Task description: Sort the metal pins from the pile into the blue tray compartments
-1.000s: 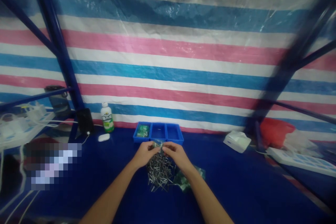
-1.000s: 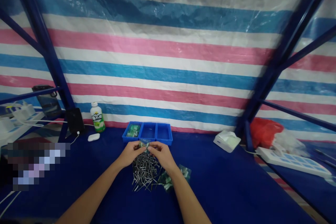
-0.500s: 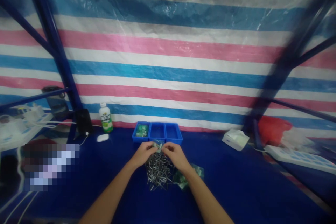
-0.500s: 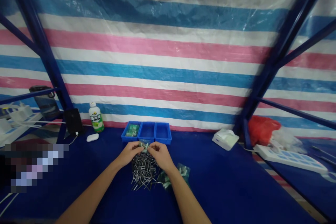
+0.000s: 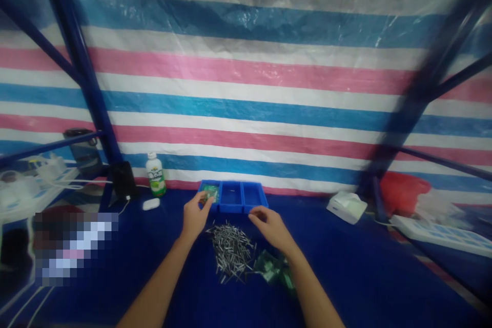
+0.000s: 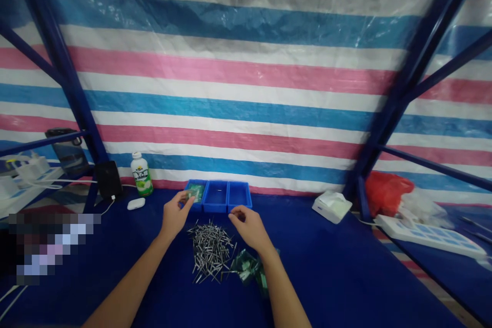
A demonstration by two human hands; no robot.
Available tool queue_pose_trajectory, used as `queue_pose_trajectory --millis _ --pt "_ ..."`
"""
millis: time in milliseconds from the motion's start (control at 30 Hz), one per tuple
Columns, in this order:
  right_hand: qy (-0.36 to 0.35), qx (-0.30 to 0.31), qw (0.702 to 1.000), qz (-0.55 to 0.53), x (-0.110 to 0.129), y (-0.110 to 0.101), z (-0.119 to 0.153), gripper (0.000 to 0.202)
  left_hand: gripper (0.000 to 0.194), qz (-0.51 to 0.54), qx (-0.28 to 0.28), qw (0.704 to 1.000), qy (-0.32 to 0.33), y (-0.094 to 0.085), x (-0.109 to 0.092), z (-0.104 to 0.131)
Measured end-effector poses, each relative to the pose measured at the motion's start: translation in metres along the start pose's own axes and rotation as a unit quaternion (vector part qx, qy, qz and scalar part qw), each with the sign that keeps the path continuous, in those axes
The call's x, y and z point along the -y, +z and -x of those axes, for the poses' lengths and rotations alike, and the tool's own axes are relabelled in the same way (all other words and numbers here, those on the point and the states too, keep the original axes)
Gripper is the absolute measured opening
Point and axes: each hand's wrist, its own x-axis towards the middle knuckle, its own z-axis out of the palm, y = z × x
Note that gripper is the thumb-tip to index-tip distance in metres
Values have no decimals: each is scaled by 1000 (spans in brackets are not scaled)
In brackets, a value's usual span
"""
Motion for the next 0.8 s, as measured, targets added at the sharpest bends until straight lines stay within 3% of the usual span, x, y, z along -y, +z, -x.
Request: queue_pose_trajectory --millis 100,200,333,433,600,800 --pt "51 16 987 153 -8 -27 6 28 28 -118 -53 990 60 -11 14 -12" --pt "107 65 969 215 -17 -53 21 40 28 -232 -17 969 82 -15 21 -15" --pt "181 78 955 221 -25 -78 50 57 28 -312 30 949 46 -11 18 -11" --pt "226 84 941 238 -32 -84 66 60 31 -319 41 945 49 -8 14 -8" --pt "212 94 935 268 -46 -76 71 48 29 -328 84 938 78 -3 13 0" --pt "165 22 965 202 -55 -77 61 35 33 -330 81 938 69 1 18 5"
